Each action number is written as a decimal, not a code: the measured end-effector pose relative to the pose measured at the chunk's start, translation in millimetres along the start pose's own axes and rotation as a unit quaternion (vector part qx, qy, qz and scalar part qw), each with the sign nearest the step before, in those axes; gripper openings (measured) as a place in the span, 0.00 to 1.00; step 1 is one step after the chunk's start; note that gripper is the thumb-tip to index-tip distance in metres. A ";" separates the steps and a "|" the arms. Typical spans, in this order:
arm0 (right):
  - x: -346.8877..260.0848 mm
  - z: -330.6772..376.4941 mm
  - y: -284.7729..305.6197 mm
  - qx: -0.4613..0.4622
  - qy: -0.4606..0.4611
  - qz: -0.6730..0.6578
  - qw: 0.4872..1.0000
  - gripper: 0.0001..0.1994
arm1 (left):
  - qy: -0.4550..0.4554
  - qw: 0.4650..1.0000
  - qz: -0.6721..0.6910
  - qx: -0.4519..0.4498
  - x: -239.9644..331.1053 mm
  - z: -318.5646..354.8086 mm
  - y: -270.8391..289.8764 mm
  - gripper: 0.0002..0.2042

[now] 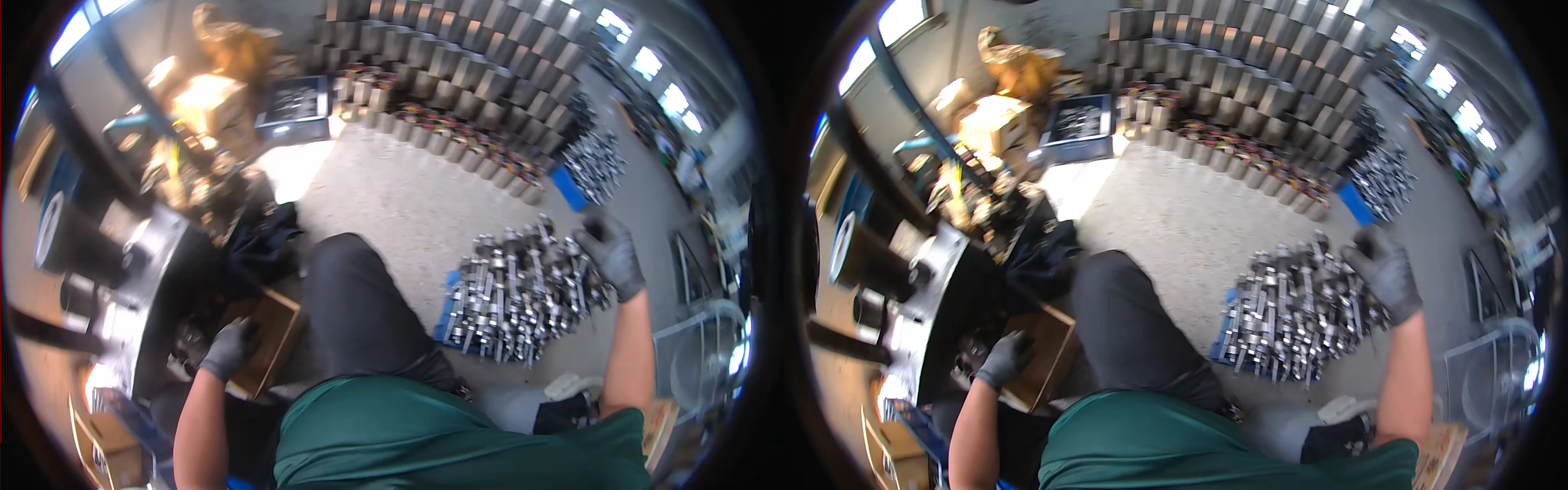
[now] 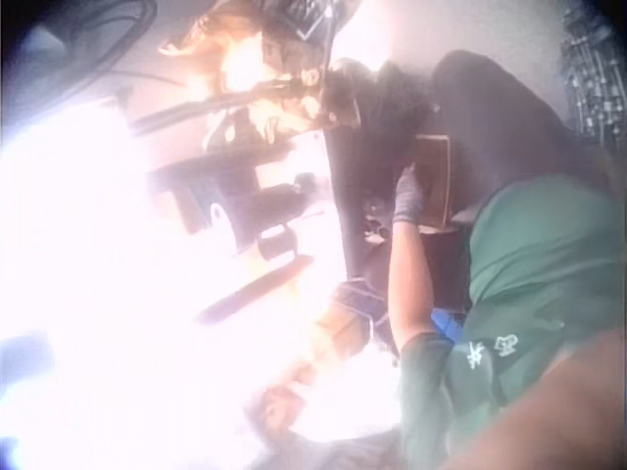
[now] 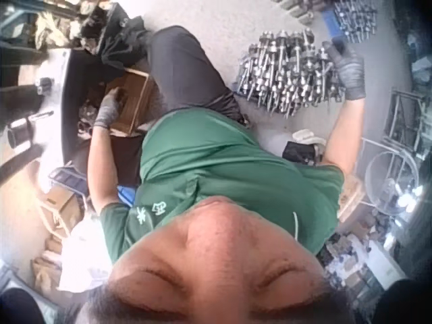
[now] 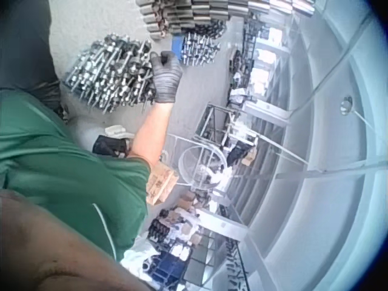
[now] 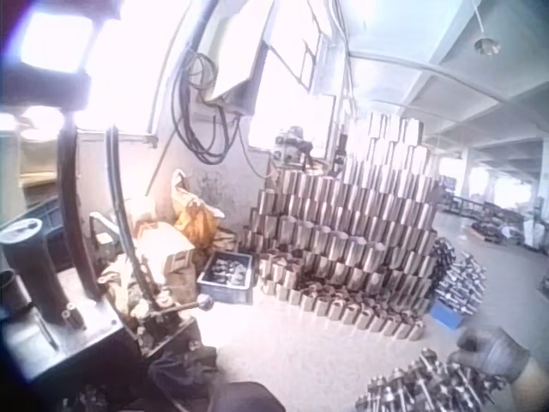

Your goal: Using an industrial press machine to assemble or secure metal components.

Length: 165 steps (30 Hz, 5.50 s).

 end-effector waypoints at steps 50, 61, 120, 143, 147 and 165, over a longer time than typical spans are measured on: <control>-275.1 -98.3 -639.2 -0.551 0.422 -0.097 0.713 0.06 | 0.680 0.286 0.068 0.672 161.8 716.4 -290.4 0.08; -289.3 -61.4 -627.1 -0.639 0.145 0.056 0.753 0.14 | 0.824 0.398 0.120 0.385 172.6 645.0 -382.7 0.16; -235.9 -115.9 -610.6 -0.621 0.095 0.008 0.778 0.16 | 0.813 0.567 0.018 0.127 107.5 532.5 -380.6 0.27; -239.5 -93.4 -605.5 -0.637 0.136 -0.006 0.759 0.14 | 0.769 0.385 0.304 0.410 132.0 612.6 -351.5 0.26; -245.3 -84.8 -602.9 -0.644 0.154 0.003 0.750 0.15 | 0.593 0.325 0.496 0.544 135.7 581.5 -295.9 0.39; -397.3 3.8 -524.9 -0.324 0.513 -0.197 0.770 0.13 | 0.133 0.681 0.312 0.649 61.8 261.1 200.5 0.26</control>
Point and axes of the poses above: each hand's wrist, its own z-axis away from the middle knuckle, its own y-axis out of the back of the hand, x = y × z, the point moved 7 cm from there along -z, towards the middle knuckle, and after that the axes turned 4 degrees about x, right-handed, at the moved point
